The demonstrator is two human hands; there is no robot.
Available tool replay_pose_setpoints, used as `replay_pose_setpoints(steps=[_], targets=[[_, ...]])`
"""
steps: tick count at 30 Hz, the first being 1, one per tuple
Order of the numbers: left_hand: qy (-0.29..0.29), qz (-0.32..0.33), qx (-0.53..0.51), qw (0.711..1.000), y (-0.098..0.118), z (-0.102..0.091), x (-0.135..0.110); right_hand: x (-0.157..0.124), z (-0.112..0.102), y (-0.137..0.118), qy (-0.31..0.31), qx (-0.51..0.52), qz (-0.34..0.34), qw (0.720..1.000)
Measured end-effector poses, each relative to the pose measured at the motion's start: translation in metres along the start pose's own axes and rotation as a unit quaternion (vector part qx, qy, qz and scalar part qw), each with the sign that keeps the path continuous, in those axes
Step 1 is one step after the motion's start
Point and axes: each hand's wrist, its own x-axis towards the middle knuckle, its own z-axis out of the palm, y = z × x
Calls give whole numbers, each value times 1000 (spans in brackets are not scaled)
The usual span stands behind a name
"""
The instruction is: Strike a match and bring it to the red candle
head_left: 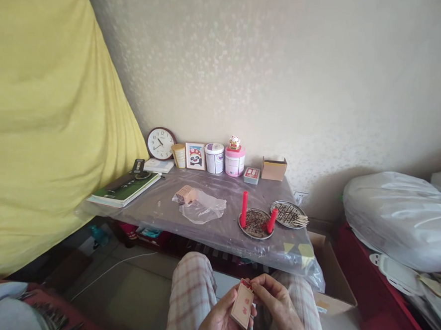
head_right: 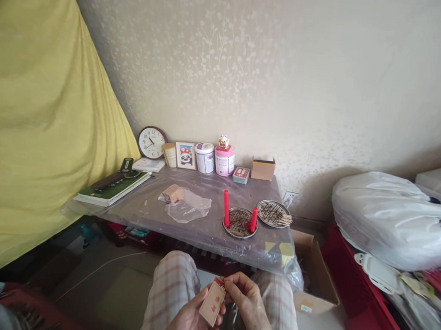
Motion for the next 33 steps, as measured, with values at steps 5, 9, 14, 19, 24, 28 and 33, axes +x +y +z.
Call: replay_pose_setpoints(steps=[5, 9, 14, 19, 24, 28, 33], targets=[[23, 19, -7, 1000, -3, 0, -6, -3, 2, -6, 15, 20, 15, 1000], [28, 18, -6, 999, -2, 2, -9, -3, 3, -8, 24, 21, 16, 999], [40, 6, -16, 999, 1, 5, -10, 1, -3, -2, 16, -8, -10, 1000], [55, 1, -17, 998, 3, 6, -10, 4, -16, 4, 29, -174, -147, 973], [61, 5, 1, 998, 0, 6, -10, 0, -24, -5, -75, -332, -251, 906], [48, 8, 26, 998, -2, 4, -9, -3, -27, -8, -101, -407, -268, 867], [14, 1, 23, 1000, -4, 0, -8, -2, -32, -7, -118, -440, -273, 847]])
